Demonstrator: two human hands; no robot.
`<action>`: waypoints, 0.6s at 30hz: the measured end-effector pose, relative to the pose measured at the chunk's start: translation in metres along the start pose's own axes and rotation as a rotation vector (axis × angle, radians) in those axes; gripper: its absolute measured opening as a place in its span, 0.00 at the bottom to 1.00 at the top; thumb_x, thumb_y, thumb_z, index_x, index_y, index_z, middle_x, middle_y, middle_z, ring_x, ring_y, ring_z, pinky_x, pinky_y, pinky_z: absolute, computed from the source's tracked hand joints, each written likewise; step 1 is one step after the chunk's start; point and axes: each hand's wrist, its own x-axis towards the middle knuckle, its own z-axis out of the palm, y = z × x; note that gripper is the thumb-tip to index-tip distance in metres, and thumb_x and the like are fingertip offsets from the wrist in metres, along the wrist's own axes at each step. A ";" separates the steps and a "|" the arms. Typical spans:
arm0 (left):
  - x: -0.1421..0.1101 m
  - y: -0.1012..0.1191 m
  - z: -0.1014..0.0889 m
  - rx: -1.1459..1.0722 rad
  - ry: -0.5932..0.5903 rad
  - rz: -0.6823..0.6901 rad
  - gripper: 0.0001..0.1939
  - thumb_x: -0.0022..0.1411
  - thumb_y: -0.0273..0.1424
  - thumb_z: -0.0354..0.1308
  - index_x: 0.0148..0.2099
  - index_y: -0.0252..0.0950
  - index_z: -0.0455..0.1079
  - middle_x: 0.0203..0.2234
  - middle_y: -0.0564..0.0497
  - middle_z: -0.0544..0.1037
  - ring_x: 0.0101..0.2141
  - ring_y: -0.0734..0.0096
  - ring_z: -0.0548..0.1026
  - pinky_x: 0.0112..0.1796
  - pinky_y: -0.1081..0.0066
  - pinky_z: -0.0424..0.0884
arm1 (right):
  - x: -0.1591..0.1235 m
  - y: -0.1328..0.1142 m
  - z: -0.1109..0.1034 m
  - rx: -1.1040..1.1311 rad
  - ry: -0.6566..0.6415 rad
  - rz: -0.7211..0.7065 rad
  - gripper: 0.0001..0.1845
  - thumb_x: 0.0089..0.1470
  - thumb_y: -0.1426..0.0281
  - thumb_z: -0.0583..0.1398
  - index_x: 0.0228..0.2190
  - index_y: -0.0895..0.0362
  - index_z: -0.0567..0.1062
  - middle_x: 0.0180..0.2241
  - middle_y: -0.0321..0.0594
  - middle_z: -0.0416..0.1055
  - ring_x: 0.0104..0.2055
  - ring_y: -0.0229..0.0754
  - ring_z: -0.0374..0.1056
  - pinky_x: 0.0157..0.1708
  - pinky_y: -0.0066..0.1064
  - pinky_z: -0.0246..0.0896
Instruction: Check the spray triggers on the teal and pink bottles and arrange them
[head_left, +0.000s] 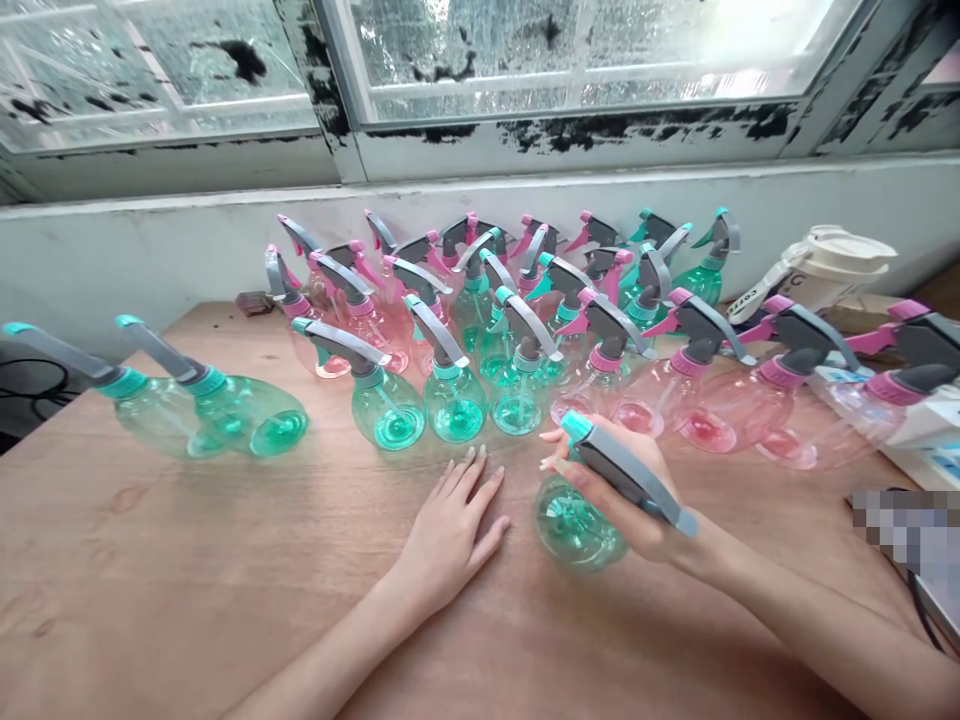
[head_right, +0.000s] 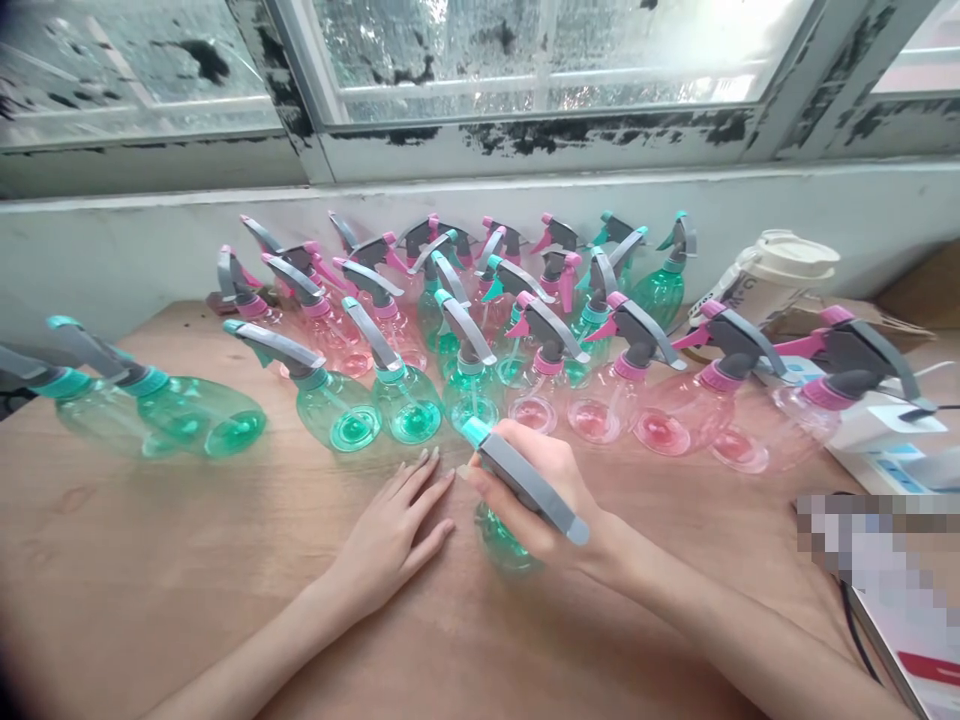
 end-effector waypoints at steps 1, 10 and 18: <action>0.000 0.000 0.000 -0.002 0.004 0.000 0.25 0.69 0.37 0.52 0.64 0.33 0.61 0.64 0.35 0.60 0.63 0.50 0.60 0.60 0.49 0.60 | 0.000 0.000 0.000 -0.005 -0.007 0.008 0.09 0.62 0.64 0.55 0.33 0.53 0.73 0.25 0.36 0.67 0.27 0.40 0.67 0.28 0.32 0.63; 0.000 0.000 0.000 0.019 -0.016 -0.004 0.25 0.69 0.38 0.51 0.64 0.34 0.60 0.64 0.36 0.59 0.63 0.51 0.59 0.60 0.49 0.60 | -0.004 -0.001 0.003 0.054 -0.013 0.029 0.15 0.59 0.70 0.57 0.48 0.53 0.70 0.21 0.27 0.55 0.19 0.33 0.50 0.22 0.27 0.54; 0.000 -0.001 0.003 -0.011 0.001 -0.007 0.24 0.69 0.38 0.51 0.64 0.34 0.61 0.64 0.36 0.59 0.63 0.51 0.60 0.60 0.49 0.60 | -0.009 0.003 0.005 0.003 0.017 0.068 0.12 0.61 0.62 0.55 0.44 0.53 0.72 0.23 0.34 0.66 0.21 0.37 0.57 0.24 0.32 0.60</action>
